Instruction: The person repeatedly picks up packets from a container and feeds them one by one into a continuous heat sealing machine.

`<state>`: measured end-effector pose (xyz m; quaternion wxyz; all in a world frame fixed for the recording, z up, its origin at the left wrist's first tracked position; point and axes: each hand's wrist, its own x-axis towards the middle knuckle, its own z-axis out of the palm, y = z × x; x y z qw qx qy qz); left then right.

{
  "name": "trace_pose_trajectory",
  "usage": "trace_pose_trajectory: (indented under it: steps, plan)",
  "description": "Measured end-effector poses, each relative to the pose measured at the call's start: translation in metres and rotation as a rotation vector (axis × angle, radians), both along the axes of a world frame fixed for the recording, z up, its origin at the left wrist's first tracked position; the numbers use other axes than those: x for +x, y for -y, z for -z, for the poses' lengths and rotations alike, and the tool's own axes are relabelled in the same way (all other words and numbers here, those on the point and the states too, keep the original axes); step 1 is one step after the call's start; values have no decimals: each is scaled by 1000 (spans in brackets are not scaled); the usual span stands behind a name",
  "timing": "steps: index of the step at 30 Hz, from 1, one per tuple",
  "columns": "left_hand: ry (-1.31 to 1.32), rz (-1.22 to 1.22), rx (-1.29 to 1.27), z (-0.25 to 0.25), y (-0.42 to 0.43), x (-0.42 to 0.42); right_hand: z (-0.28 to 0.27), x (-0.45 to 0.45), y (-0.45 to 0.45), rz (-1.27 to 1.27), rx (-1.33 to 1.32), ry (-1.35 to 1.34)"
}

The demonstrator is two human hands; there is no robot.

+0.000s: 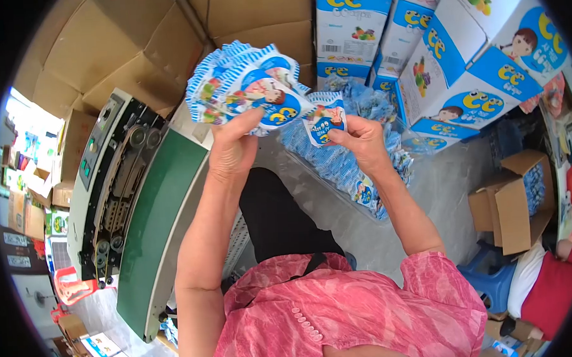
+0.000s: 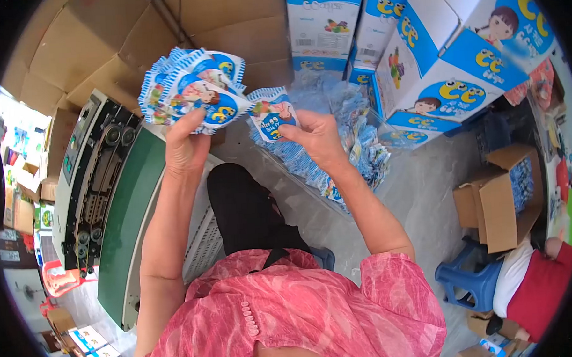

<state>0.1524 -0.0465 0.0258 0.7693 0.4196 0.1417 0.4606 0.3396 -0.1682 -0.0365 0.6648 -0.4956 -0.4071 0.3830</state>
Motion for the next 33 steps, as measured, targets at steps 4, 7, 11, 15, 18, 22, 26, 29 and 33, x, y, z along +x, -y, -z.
trace_pose_trajectory:
  steps: [4, 7, 11, 15, 18, 22, 26, 29, 33]
  plan:
    - [23, -106, 33, -7, -6, -53, 3, -5, -28, 3, 62, -66]
    - [-11, -168, 79, -6, 3, -106, 4, -7, -61, -4, 112, -193]
    - [-198, -214, 83, 9, 36, -175, 35, -17, -131, 119, 208, 129]
    - [-197, -359, -104, 25, 75, -211, 45, -49, -174, 222, 223, 548]
    - [-137, -481, -140, 45, 84, -232, 15, -76, -186, 257, 237, 672]
    - [-126, -563, -184, 53, 92, -244, -22, -128, -212, -182, 147, 543]
    - [-101, -558, -205, 47, 96, -250, -30, -169, -238, -489, -222, 292]
    - [-77, -546, -222, 43, 102, -256, -43, -187, -243, -539, -403, 259]
    - [-34, -544, -217, 43, 105, -263, -34, -205, -254, -638, -468, 234]
